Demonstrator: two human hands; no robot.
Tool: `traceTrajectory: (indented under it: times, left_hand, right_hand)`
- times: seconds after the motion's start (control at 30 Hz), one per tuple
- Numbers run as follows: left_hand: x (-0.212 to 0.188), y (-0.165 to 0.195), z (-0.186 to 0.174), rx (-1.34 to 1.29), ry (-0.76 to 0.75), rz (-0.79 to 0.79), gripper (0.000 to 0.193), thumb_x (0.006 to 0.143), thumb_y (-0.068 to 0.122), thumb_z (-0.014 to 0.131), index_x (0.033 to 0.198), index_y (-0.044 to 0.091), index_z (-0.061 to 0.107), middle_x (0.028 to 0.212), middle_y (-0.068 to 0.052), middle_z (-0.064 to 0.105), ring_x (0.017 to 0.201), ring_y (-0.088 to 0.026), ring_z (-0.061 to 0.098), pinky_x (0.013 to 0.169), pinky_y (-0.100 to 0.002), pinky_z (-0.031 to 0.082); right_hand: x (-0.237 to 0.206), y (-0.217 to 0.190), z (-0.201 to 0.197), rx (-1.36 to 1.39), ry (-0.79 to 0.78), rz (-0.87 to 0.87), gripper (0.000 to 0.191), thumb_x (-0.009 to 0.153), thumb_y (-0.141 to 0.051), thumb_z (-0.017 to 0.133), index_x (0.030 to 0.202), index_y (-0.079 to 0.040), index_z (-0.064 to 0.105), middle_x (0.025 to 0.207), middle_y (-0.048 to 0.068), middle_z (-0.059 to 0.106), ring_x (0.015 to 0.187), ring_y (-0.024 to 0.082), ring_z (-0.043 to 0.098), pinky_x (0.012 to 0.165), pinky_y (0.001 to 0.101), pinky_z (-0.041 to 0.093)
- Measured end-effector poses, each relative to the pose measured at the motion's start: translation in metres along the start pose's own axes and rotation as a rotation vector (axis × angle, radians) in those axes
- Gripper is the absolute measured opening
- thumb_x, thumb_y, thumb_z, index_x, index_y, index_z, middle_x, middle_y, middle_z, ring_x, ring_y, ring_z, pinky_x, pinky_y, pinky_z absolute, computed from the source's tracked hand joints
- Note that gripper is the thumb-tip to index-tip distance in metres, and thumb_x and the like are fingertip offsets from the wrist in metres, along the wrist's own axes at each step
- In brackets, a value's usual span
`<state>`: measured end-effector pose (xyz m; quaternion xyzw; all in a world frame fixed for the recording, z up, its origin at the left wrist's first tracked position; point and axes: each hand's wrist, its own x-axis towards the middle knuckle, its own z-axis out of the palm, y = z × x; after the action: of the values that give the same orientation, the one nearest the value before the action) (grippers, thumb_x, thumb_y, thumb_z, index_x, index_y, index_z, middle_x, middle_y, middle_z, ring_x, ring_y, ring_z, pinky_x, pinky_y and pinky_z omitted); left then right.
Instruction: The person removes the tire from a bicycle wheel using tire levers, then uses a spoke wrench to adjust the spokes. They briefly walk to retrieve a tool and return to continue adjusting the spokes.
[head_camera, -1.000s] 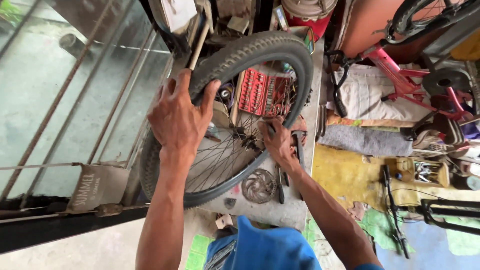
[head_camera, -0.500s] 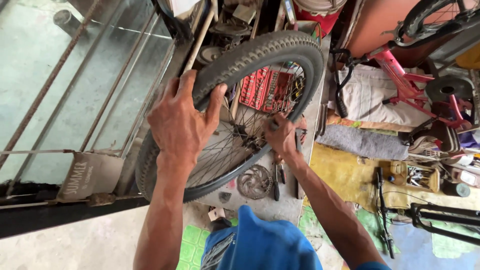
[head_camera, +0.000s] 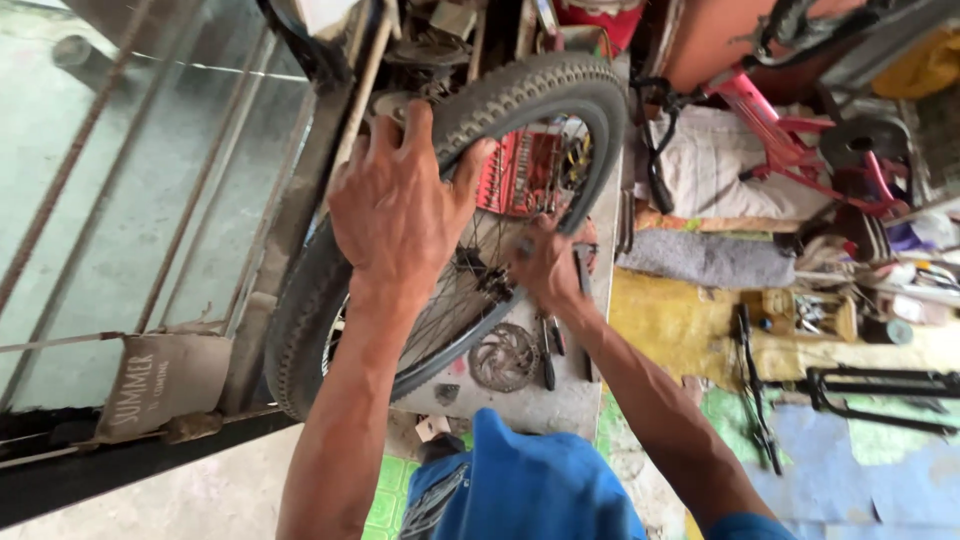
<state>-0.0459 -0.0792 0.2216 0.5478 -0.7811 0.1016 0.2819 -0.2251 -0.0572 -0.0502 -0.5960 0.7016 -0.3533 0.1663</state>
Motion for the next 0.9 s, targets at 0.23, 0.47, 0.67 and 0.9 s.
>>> traceTrajectory:
  times: [0.23, 0.47, 0.67, 0.9]
  left_hand:
    - [-0.003, -0.005, 0.002, 0.029, -0.034, -0.008, 0.061, 0.093, 0.064, 0.068, 0.116, 0.007, 0.066, 0.089, -0.013, 0.068, 0.074, -0.029, 0.071, 0.056, -0.04, 0.058]
    - [0.003, -0.026, 0.008, -0.086, -0.065, 0.011, 0.061, 0.096, 0.063, 0.067, 0.12, 0.006, 0.066, 0.088, -0.012, 0.068, 0.071, -0.027, 0.07, 0.053, -0.04, 0.056]
    - [0.002, -0.035, 0.015, -0.015, 0.067, 0.048, 0.062, 0.092, 0.067, 0.071, 0.12, 0.011, 0.068, 0.087, -0.009, 0.069, 0.067, -0.024, 0.07, 0.051, -0.039, 0.055]
    - [0.0, -0.03, 0.015, -0.035, -0.003, 0.037, 0.06, 0.093, 0.064, 0.076, 0.119, 0.011, 0.069, 0.091, -0.007, 0.071, 0.066, -0.021, 0.07, 0.051, -0.037, 0.055]
  right_hand:
    - [-0.003, -0.002, -0.004, 0.079, -0.094, -0.02, 0.012, 0.091, -0.008, 0.064, 0.083, -0.004, 0.071, 0.07, 0.01, 0.072, 0.053, 0.018, 0.066, 0.044, 0.0334, 0.054]
    - [-0.021, -0.002, 0.013, 0.279, 0.105, -0.225, 0.012, 0.098, -0.011, 0.066, 0.091, -0.001, 0.066, 0.074, 0.009, 0.07, 0.054, 0.012, 0.064, 0.041, 0.0287, 0.048]
    - [-0.03, 0.007, 0.023, 0.176, 0.244, -0.127, 0.016, 0.096, -0.012, 0.073, 0.088, -0.002, 0.065, 0.06, 0.01, 0.055, 0.051, 0.019, 0.049, 0.048, 0.0359, 0.038]
    - [-0.025, 0.009, 0.011, 0.287, 0.149, -0.077, 0.016, 0.098, -0.011, 0.07, 0.088, -0.001, 0.064, 0.059, 0.009, 0.056, 0.049, 0.017, 0.048, 0.047, 0.0368, 0.036]
